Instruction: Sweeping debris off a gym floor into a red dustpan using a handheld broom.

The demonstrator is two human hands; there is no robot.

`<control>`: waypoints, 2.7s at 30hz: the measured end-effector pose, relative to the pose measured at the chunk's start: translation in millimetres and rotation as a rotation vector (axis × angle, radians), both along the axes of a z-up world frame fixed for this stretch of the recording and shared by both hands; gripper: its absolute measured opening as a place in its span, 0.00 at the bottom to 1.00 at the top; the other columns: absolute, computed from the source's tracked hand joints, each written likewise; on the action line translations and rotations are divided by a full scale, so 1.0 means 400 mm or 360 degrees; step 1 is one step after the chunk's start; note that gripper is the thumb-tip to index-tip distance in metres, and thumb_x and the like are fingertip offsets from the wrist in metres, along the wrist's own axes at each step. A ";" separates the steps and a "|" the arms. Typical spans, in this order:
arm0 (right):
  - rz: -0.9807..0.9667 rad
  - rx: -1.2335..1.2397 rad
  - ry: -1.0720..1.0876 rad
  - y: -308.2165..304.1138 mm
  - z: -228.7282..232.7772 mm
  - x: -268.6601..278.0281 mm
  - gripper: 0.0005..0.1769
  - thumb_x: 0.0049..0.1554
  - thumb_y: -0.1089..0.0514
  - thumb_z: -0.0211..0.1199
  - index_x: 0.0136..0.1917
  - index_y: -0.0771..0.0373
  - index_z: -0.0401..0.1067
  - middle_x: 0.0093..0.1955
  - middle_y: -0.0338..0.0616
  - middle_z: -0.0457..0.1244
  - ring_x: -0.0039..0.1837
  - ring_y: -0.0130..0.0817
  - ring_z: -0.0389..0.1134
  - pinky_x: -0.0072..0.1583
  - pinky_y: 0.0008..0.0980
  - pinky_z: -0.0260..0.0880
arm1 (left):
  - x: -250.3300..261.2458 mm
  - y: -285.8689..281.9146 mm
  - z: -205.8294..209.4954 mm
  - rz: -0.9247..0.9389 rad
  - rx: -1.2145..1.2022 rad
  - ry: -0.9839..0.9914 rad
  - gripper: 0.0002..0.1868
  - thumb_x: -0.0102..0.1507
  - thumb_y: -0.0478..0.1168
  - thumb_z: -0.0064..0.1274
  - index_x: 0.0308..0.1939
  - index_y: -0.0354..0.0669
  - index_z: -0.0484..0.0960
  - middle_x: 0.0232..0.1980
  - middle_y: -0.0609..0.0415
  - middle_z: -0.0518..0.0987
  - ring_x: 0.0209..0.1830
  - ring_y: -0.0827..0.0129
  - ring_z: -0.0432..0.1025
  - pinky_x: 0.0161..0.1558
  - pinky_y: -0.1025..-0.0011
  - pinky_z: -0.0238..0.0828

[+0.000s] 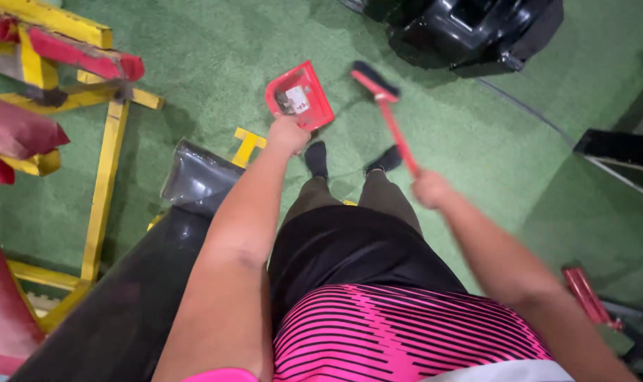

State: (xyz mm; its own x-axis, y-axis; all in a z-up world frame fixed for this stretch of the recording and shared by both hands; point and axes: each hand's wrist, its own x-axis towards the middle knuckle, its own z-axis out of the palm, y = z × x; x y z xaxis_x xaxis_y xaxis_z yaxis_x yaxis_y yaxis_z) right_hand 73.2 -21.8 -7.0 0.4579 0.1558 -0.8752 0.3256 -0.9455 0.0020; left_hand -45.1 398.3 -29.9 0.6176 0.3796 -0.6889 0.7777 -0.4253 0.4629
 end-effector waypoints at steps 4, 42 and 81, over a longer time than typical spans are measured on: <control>-0.0092 0.0144 0.0029 0.094 0.154 -0.122 0.29 0.56 0.52 0.58 0.69 0.64 0.68 0.58 0.64 0.68 0.60 0.59 0.70 0.62 0.49 0.70 | 0.011 0.007 0.085 0.0051 -0.0091 0.0072 0.20 0.57 0.43 0.52 0.53 0.47 0.84 0.43 0.38 0.82 0.35 0.51 0.82 0.42 0.58 0.79; -0.0283 0.0129 0.0002 0.245 0.162 -0.028 0.32 0.57 0.57 0.52 0.75 0.56 0.64 0.57 0.66 0.70 0.53 0.57 0.75 0.54 0.53 0.75 | -0.129 0.133 0.029 0.0431 -0.0227 0.0006 0.13 0.56 0.40 0.57 0.44 0.43 0.86 0.26 0.53 0.80 0.19 0.68 0.74 0.25 0.67 0.73; -0.0152 -0.0034 0.0059 0.172 0.050 -0.091 0.28 0.60 0.53 0.52 0.70 0.64 0.72 0.61 0.65 0.71 0.62 0.58 0.74 0.65 0.50 0.73 | -0.073 0.045 0.136 0.0408 -0.0078 0.0059 0.23 0.58 0.46 0.59 0.56 0.47 0.80 0.34 0.48 0.84 0.25 0.61 0.80 0.32 0.64 0.77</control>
